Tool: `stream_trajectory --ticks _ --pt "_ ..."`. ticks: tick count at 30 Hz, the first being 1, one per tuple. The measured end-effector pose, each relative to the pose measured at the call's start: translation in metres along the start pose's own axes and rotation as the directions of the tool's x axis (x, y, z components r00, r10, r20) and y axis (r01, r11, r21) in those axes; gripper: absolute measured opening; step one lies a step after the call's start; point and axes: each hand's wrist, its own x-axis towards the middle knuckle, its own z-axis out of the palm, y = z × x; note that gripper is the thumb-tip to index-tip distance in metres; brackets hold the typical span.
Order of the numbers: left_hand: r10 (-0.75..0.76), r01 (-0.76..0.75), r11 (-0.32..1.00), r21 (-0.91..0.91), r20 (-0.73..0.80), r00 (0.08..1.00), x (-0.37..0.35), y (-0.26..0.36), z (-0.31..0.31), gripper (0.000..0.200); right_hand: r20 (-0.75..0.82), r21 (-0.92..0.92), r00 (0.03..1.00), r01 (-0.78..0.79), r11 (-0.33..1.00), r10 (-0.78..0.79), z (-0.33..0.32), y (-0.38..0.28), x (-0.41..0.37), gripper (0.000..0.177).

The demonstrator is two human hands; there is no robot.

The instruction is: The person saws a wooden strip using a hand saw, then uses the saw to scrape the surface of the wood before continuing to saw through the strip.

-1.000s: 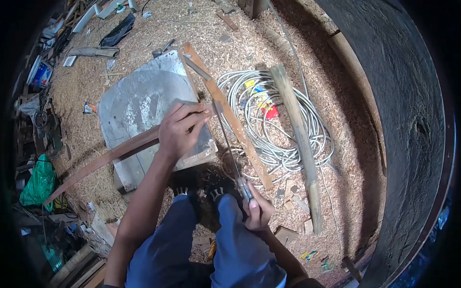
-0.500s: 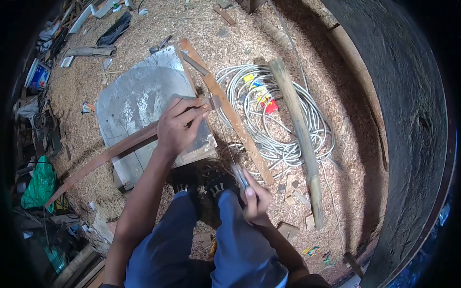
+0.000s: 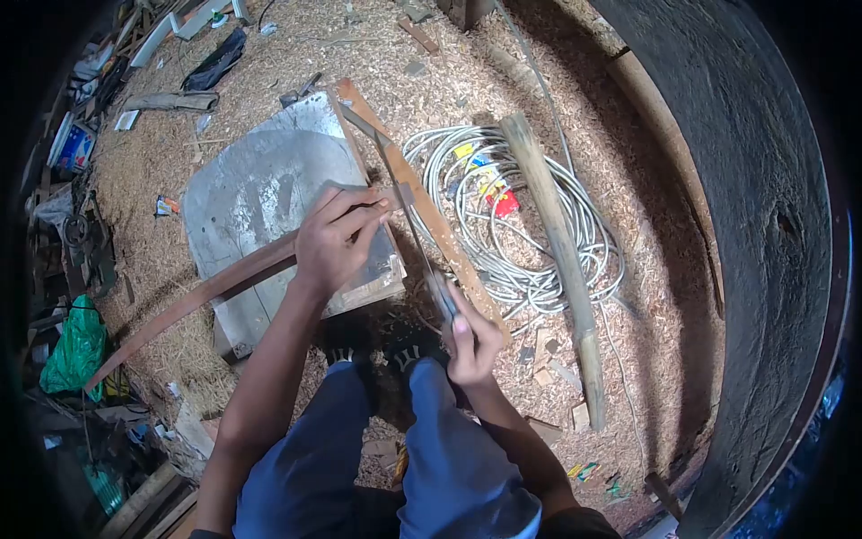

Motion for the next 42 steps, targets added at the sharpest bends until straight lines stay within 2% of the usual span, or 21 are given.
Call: stream_trajectory --ticks 1,4,6,8,12,16,17,18,20,24,27,30,32,35,37,38,40,42 --pt "0.006 -0.006 1.0 0.009 0.006 1.0 0.0 0.0 -0.002 0.013 -0.017 0.059 1.0 -0.015 0.998 0.016 0.002 0.005 0.002 0.053" --pt "-0.03 0.03 1.0 -0.004 0.026 0.999 -0.002 -0.001 -0.003 0.013 0.0 0.063 0.997 -0.079 0.995 0.079 -0.006 -0.009 -0.015 0.053" --pt "-0.032 0.032 0.999 -0.009 0.017 0.999 -0.002 0.002 -0.001 0.013 0.004 0.028 0.998 -0.058 0.998 0.058 -0.018 -0.007 -0.044 0.053" --pt "-0.051 0.052 0.999 -0.009 0.012 0.999 -0.002 0.002 -0.001 0.013 -0.041 0.055 0.995 -0.084 0.995 0.087 -0.026 -0.006 -0.064 0.053" --pt "-0.01 0.01 1.0 0.006 0.008 1.0 0.0 0.0 -0.001 0.014 -0.001 0.037 0.999 -0.05 0.998 0.05 -0.01 -0.003 -0.021 0.053" --pt "-0.01 0.009 1.0 0.007 0.021 1.0 -0.003 0.001 -0.001 0.014 -0.026 0.084 0.996 -0.08 0.993 0.082 -0.009 -0.002 -0.019 0.064" --pt "-0.005 0.005 1.0 0.005 0.02 1.0 -0.003 0.002 -0.001 0.014 -0.04 0.114 0.996 -0.074 0.991 0.079 -0.01 -0.005 -0.026 0.071" --pt "-0.008 0.008 1.0 -0.001 0.019 1.0 -0.003 0.002 0.0 0.015 -0.045 0.06 0.997 -0.061 0.996 0.063 -0.013 -0.003 -0.04 0.076" --pt "-0.022 0.022 1.0 -0.001 0.011 1.0 -0.001 0.0 0.0 0.015 -0.068 0.087 0.996 -0.045 0.995 0.051 -0.025 0.009 -0.067 0.079" --pt "-0.003 0.003 1.0 0.005 0.026 1.0 -0.002 0.002 0.0 0.016 0.016 0.036 0.996 -0.086 0.996 0.085 -0.008 -0.008 -0.032 0.085" --pt "0.003 -0.004 1.0 0.023 0.027 1.0 -0.003 0.003 0.001 0.015 -0.006 0.132 0.999 -0.049 0.99 0.05 0.002 0.01 -0.01 0.089" --pt "-0.008 0.007 0.999 0.036 0.032 0.999 -0.001 0.003 -0.003 0.015 -0.005 0.124 0.994 -0.107 0.987 0.108 -0.015 0.013 -0.04 0.091" --pt "-0.015 0.014 0.999 0.029 0.033 0.999 0.001 0.003 -0.001 0.015 -0.017 0.084 0.998 -0.061 0.995 0.063 -0.029 0.023 -0.07 0.1" --pt "-0.012 0.012 1.0 0.01 0.023 1.0 -0.004 0.002 0.001 0.014 -0.01 0.161 0.999 -0.04 0.986 0.042 -0.027 0.025 -0.068 0.1" --pt "-0.021 0.02 0.999 0.03 0.038 0.999 -0.001 0.003 0.0 0.013 -0.028 0.032 0.999 -0.019 0.999 0.02 -0.003 0.014 -0.018 0.1" --pt "-0.022 0.021 0.999 0.03 0.04 0.999 -0.003 0.003 0.0 0.013 -0.022 0.08 1.0 -0.011 0.997 0.013 -0.001 0.019 -0.005 0.103" --pt "-0.022 0.02 0.999 0.03 0.048 0.999 -0.003 0.001 0.0 0.013 -0.022 0.124 1.0 -0.013 0.992 0.016 0.002 0.016 -0.008 0.111" --pt "-0.026 0.025 0.999 0.027 0.035 0.999 -0.002 0.001 0.0 0.014 0.016 0.123 0.999 -0.045 0.991 0.043 -0.012 0.019 -0.039 0.103"
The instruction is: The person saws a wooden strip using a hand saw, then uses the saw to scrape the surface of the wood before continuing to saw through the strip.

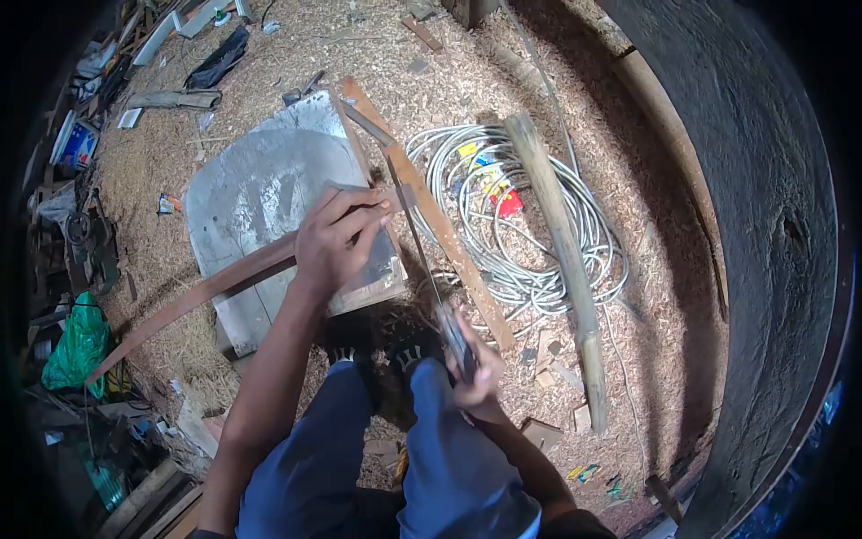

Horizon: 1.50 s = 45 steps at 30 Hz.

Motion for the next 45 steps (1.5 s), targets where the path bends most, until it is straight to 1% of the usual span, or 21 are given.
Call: stream_trajectory --ticks 1,2,6,10,12,13,16,18,19,22,26,27,30,31,32,34,40,42,43,44,45 --pt "-0.009 0.009 1.0 -0.008 -0.007 1.0 -0.001 0.0 0.001 0.014 -0.018 -0.009 1.0 -0.007 1.0 0.006 -0.008 0.003 -0.021 0.105" --pt "-0.014 0.014 1.0 -0.01 -0.008 1.0 0.0 0.0 0.001 0.014 -0.049 0.063 0.999 -0.007 0.998 0.01 -0.013 0.01 -0.033 0.107" --pt "0.029 -0.029 1.0 0.0 -0.015 0.999 0.001 0.0 0.002 0.014 -0.042 -0.121 0.999 -0.006 0.993 0.001 -0.004 0.001 -0.008 0.105" --pt "0.015 -0.015 1.0 0.011 -0.001 1.0 0.0 0.002 0.001 0.015 -0.008 -0.101 1.0 -0.003 0.995 0.002 0.01 -0.001 0.031 0.103" --pt "0.029 -0.029 0.999 0.015 -0.017 0.999 0.0 0.0 0.002 0.014 -0.01 -0.052 1.0 -0.005 0.999 0.005 0.001 0.0 0.008 0.103" --pt "0.043 -0.043 0.999 0.013 -0.03 0.999 0.0 0.0 0.003 0.014 -0.004 -0.1 0.998 -0.06 0.993 0.06 -0.008 0.0 -0.012 0.103" --pt "0.022 -0.022 1.0 -0.001 -0.02 1.0 0.001 0.003 0.001 0.014 -0.03 0.017 0.999 0.028 0.999 -0.028 -0.017 -0.001 -0.031 0.096" --pt "0.023 -0.023 1.0 0.001 -0.013 1.0 -0.001 0.003 0.002 0.011 0.048 -0.149 0.996 0.078 0.986 -0.071 -0.021 0.003 -0.017 0.093" --pt "0.028 -0.028 1.0 0.008 -0.018 0.999 0.002 0.001 0.002 0.009 0.045 -0.243 0.999 0.04 0.969 -0.03 -0.008 -0.014 0.004 0.091" --pt "0.037 -0.037 0.999 0.017 -0.004 0.999 0.001 0.0 0.0 0.014 0.019 -0.102 0.999 0.05 0.993 -0.049 0.005 -0.003 0.038 0.093" --pt "0.018 -0.018 1.0 0.015 -0.001 1.0 0.0 0.0 0.001 0.014 0.006 -0.018 0.999 0.04 0.999 -0.04 -0.009 0.009 -0.017 0.093" --pt "0.023 -0.023 1.0 0.012 -0.003 1.0 0.001 0.0 0.002 0.014 -0.001 -0.005 0.997 0.082 0.997 -0.082 -0.008 0.001 -0.024 0.093" --pt "0.021 -0.021 1.0 -0.002 -0.005 1.0 -0.001 0.002 0.002 0.012 -0.049 -0.035 0.999 0.019 0.999 -0.02 -0.011 -0.001 -0.02 0.102" --pt "0.024 -0.024 1.0 -0.009 -0.018 1.0 0.001 0.001 0.002 0.011 -0.057 -0.136 0.998 0.026 0.99 -0.034 -0.004 -0.004 -0.007 0.1" --pt "0.025 -0.026 1.0 -0.009 -0.021 0.999 0.003 0.001 0.002 0.011 -0.055 -0.152 0.997 0.053 0.987 -0.062 0.005 -0.009 0.014 0.099" --pt "0.024 -0.024 1.0 0.0 -0.019 1.0 0.002 0.002 0.001 0.012 -0.001 -0.081 0.999 0.038 0.996 -0.039 0.008 -0.003 0.035 0.089" --pt "0.022 -0.022 1.0 -0.012 -0.028 0.999 0.001 0.002 0.001 0.012 -0.036 0.04 0.998 0.047 0.998 -0.046 -0.004 -0.007 -0.023 0.091" --pt "0.028 -0.028 1.0 -0.007 -0.022 0.999 0.001 0.001 0.001 0.012 -0.065 0.01 0.998 0.026 1.0 -0.025 -0.007 -0.005 -0.027 0.091" --pt "0.042 -0.042 0.999 -0.003 -0.015 0.999 0.001 0.002 0.001 0.012 -0.029 -0.066 0.999 0.012 0.998 -0.014 -0.009 -0.002 -0.024 0.091" --pt "0.047 -0.047 0.999 -0.004 -0.015 0.999 0.003 0.002 0.001 0.012 0.01 -0.141 1.0 0.01 0.99 -0.009 -0.002 -0.008 -0.002 0.09" --pt "0.035 -0.036 0.999 -0.005 -0.011 0.999 0.003 0.002 0.001 0.013 -0.026 -0.133 0.998 0.049 0.99 -0.053 0.009 -0.013 0.021 0.089"
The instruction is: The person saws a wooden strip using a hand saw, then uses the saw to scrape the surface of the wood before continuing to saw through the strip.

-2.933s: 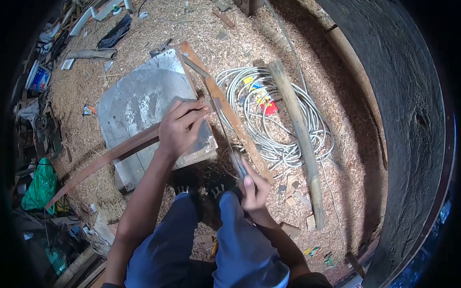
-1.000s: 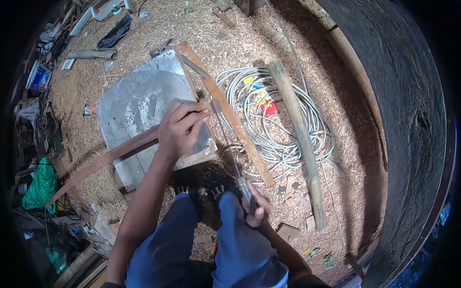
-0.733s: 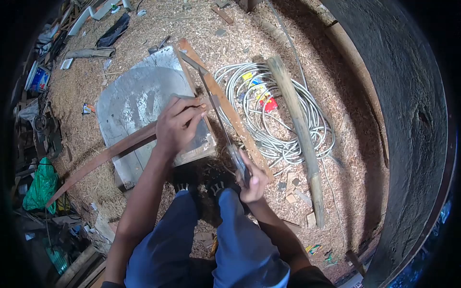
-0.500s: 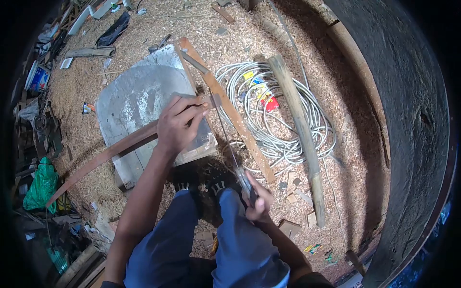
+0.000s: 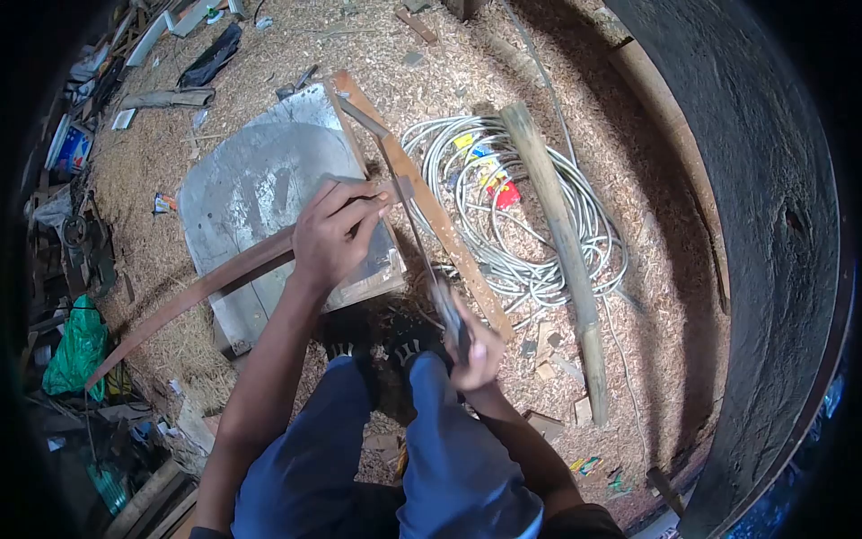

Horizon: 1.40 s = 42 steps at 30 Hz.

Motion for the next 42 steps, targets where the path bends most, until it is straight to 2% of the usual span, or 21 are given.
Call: stream_trajectory --ticks 1,3,5,6,7,10,13,16,19,21,22,24,25,27,30,35,37,41,42 --pt "-0.015 0.015 1.0 -0.001 0.008 1.0 -0.001 0.001 0.0 0.013 0.012 0.097 0.999 -0.05 0.994 0.049 0.002 0.01 0.011 0.091" --pt "-0.009 0.009 1.0 0.005 0.007 1.0 -0.004 0.002 0.001 0.014 0.028 0.093 0.999 -0.025 0.995 0.023 0.005 0.013 0.014 0.092" --pt "-0.005 0.005 1.0 0.014 -0.008 1.0 -0.005 0.0 0.001 0.014 0.028 0.162 0.997 -0.07 0.984 0.066 -0.001 0.007 -0.003 0.093" --pt "-0.004 0.004 1.0 0.013 -0.001 1.0 -0.005 0.0 0.001 0.014 0.016 0.081 0.999 -0.03 0.996 0.029 -0.004 0.002 -0.016 0.094" --pt "-0.008 0.008 1.0 0.014 0.005 1.0 -0.004 -0.001 0.001 0.014 0.012 0.077 1.0 0.007 0.997 -0.008 -0.01 0.008 -0.033 0.093" --pt "0.001 -0.001 1.0 -0.012 -0.009 1.0 0.0 0.002 -0.001 0.013 0.004 0.17 1.0 -0.019 0.985 0.018 -0.019 0.012 -0.047 0.089" --pt "-0.014 0.014 1.0 -0.004 -0.011 1.0 -0.003 -0.001 0.003 0.009 0.053 -0.045 0.999 -0.01 0.999 0.012 -0.004 -0.004 -0.002 0.087" --pt "-0.013 0.013 1.0 0.016 0.018 1.0 -0.002 0.001 -0.001 0.014 0.006 0.032 1.0 -0.026 0.999 0.025 0.006 0.004 0.011 0.091" --pt "-0.012 0.012 1.0 0.021 0.003 1.0 -0.004 -0.001 0.002 0.014 0.041 0.017 0.998 -0.048 0.999 0.047 -0.013 0.008 -0.029 0.09" --pt "-0.02 0.02 1.0 0.021 0.0 1.0 -0.002 -0.001 0.003 0.014 0.006 0.15 1.0 -0.007 0.989 0.006 -0.021 0.016 -0.054 0.088" --pt "-0.026 0.026 0.999 0.02 0.002 1.0 -0.004 0.0 0.003 0.014 0.007 0.151 1.0 -0.014 0.988 0.013 -0.023 0.02 -0.056 0.088" --pt "-0.017 0.017 1.0 0.021 0.005 1.0 -0.006 0.001 0.004 0.014 0.042 -0.031 0.999 -0.029 0.999 0.03 -0.019 0.005 -0.033 0.087" --pt "-0.003 0.003 1.0 0.027 -0.005 1.0 -0.003 0.0 0.004 0.014 0.047 -0.017 0.998 0.039 0.999 -0.038 -0.009 -0.002 -0.01 0.083" --pt "-0.011 0.011 0.999 0.032 0.004 1.0 -0.003 0.0 0.003 0.014 0.033 0.045 0.999 0.006 0.999 -0.008 0.006 0.005 0.017 0.082" --pt "-0.024 0.024 0.999 0.044 0.007 1.0 -0.001 -0.001 0.0 0.014 0.038 0.071 0.998 0.044 0.997 -0.046 0.004 0.005 0.011 0.08" --pt "-0.048 0.048 0.999 0.024 0.012 0.999 -0.003 0.001 0.002 0.009 0.009 0.061 1.0 0.015 0.998 -0.016 -0.022 0.021 -0.048 0.081" --pt "-0.009 0.009 0.999 0.037 0.01 1.0 -0.002 0.002 0.001 0.014 0.031 -0.063 0.999 -0.005 0.998 0.007 -0.017 0.008 -0.029 0.08" --pt "0.004 -0.005 0.999 0.046 0.01 1.0 -0.002 0.001 0.002 0.014 -0.023 -0.003 0.998 0.06 0.998 -0.06 0.016 0.0 0.03 0.081" --pt "-0.003 0.002 0.999 0.036 0.013 1.0 -0.001 0.002 0.001 0.015 0.009 -0.018 0.996 0.083 0.996 -0.083 0.015 -0.002 0.027 0.081"
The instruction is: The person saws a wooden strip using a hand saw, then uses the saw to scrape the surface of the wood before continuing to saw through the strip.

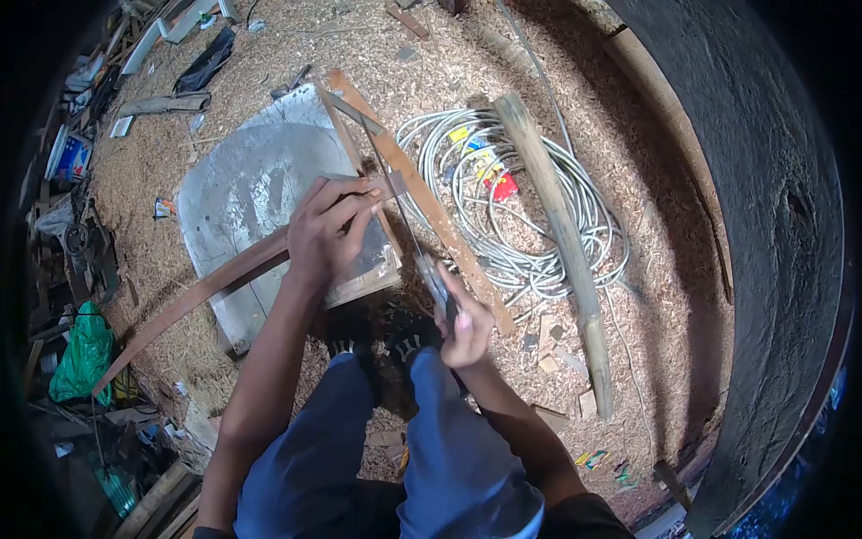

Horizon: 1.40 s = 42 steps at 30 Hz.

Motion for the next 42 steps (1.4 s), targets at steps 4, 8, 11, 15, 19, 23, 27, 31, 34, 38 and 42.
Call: stream_trajectory --ticks 4,8,11,15,19,23,27,31,34,38,42 --pt "-0.023 0.023 1.0 -0.013 0.006 1.0 -0.001 -0.002 0.001 0.017 0.033 0.03 0.999 -0.039 0.999 0.038 -0.024 0.008 -0.057 0.084" --pt "-0.014 0.014 0.999 -0.034 0.004 1.0 -0.002 -0.001 0.001 0.009 0.044 0.021 0.998 -0.051 0.998 0.05 -0.025 0.003 -0.048 0.081" --pt "-0.009 0.009 1.0 -0.003 -0.015 1.0 -0.003 -0.001 0.003 0.009 0.019 0.082 0.997 -0.074 0.994 0.073 -0.008 0.006 -0.004 0.083" --pt "-0.001 0.001 1.0 -0.004 -0.008 1.0 -0.002 -0.004 0.0 0.013 0.026 0.041 0.999 -0.046 0.998 0.045 -0.014 0.004 -0.03 0.083" --pt "-0.024 0.023 0.999 -0.039 -0.03 0.999 0.0 0.0 0.001 0.01 -0.013 0.141 0.999 -0.048 0.989 0.05 -0.031 0.012 -0.072 0.085" --pt "-0.015 0.014 0.999 -0.03 -0.026 1.0 0.0 0.001 0.002 0.01 0.004 0.032 0.999 -0.054 0.998 0.053 -0.008 0.01 -0.018 0.083" --pt "-0.028 0.028 0.999 -0.02 -0.006 1.0 0.0 -0.003 -0.002 0.011 0.016 -0.001 0.999 -0.043 0.999 0.043 -0.009 0.018 -0.026 0.084" --pt "-0.018 0.018 1.0 -0.01 -0.015 1.0 -0.001 -0.002 0.002 0.012 -0.005 0.121 1.0 -0.03 0.992 0.03 -0.029 0.009 -0.069 0.079" --pt "0.001 -0.001 1.0 -0.022 -0.02 1.0 0.0 -0.001 0.002 0.013 -0.004 0.139 0.998 -0.055 0.989 0.056 -0.025 0.003 -0.059 0.075" --pt "-0.008 0.008 1.0 0.012 -0.005 1.0 -0.002 -0.001 0.002 0.013 0.003 0.078 0.998 -0.068 0.995 0.068 -0.012 -0.001 -0.022 0.07" --pt "-0.028 0.028 1.0 -0.009 -0.004 1.0 -0.001 -0.001 0.002 0.009 0.028 0.019 1.0 -0.014 1.0 0.013 -0.033 0.005 -0.068 0.065"
